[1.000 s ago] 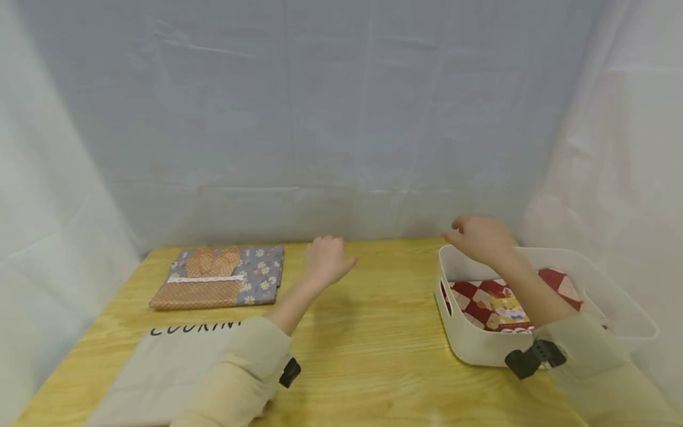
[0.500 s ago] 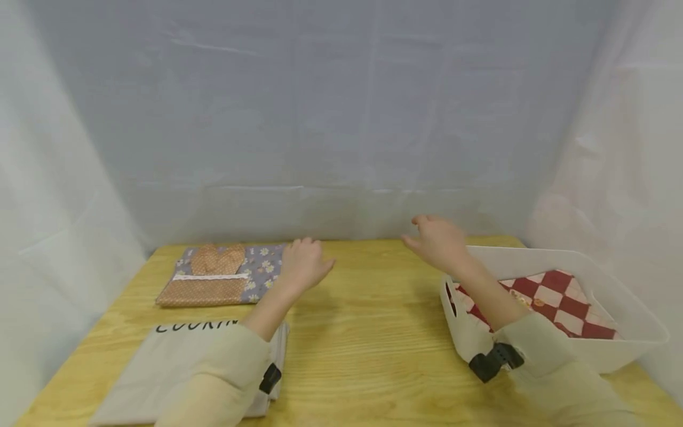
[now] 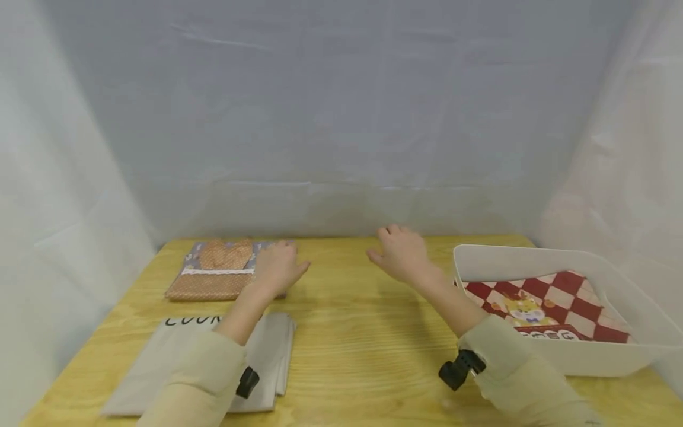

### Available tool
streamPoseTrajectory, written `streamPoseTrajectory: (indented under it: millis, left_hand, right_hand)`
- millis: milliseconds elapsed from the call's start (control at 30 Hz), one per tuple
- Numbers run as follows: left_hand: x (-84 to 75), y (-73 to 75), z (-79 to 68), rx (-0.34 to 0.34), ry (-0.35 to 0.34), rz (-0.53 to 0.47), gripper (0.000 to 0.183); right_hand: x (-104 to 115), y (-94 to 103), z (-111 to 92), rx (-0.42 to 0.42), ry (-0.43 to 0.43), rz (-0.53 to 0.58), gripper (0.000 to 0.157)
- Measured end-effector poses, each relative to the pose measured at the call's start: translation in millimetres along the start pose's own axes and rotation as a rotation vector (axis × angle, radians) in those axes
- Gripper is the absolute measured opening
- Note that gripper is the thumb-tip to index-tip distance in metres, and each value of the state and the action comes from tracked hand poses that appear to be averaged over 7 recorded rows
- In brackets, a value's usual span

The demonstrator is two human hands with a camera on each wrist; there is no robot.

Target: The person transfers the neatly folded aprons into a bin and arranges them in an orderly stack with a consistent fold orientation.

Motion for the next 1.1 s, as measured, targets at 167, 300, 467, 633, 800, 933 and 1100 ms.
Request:
streamPoseTrajectory:
  millis: [167, 300, 467, 633, 800, 933, 1100]
  left_hand:
    - [13.6, 1.7, -5.0, 0.001, 0.022, -0.014, 0.035]
    - [27.0, 2.3, -8.2, 0.042, 0.061, -0.020, 0.041]
    - [41.6, 7.6, -14.3, 0.080, 0.095, -0.005, 0.044]
    - [54.9, 10.9, -23.4, 0.101, 0.134, -0.016, 0.046]
    - [69.4, 12.5, -29.8, 0.113, 0.176, -0.011, 0.049]
    - [79.7, 14.1, -32.1, 0.109, 0.185, -0.010, 0.037]
    - [93.2, 16.3, -37.7, 0.134, 0.233, -0.064, 0.039]
  right_hand:
    - [13.8, -10.7, 1.8, 0.026, 0.000, -0.018, 0.048]
    - [26.1, -18.2, 3.3, 0.037, 0.006, -0.014, 0.046]
    - [39.2, -25.8, 5.1, 0.016, 0.032, -0.011, 0.045]
    - [49.3, -30.5, 4.8, -0.023, 0.064, -0.025, 0.045]
    - [56.6, -32.9, 3.3, -0.039, 0.089, 0.009, 0.045]
    - [61.5, -34.3, 3.5, -0.025, 0.086, 0.064, 0.046]
    - [70.6, -36.8, 4.0, 0.027, 0.088, 0.126, 0.049]
Point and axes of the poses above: each hand's wrist, its own z-axis towards the middle knuckle, its own y-axis out of the back of the hand, x = y × z, the point moved 3 cm from there along z, towards the middle knuckle, and after that the axes turned 7 degrees about y, right-handed, at the moved point
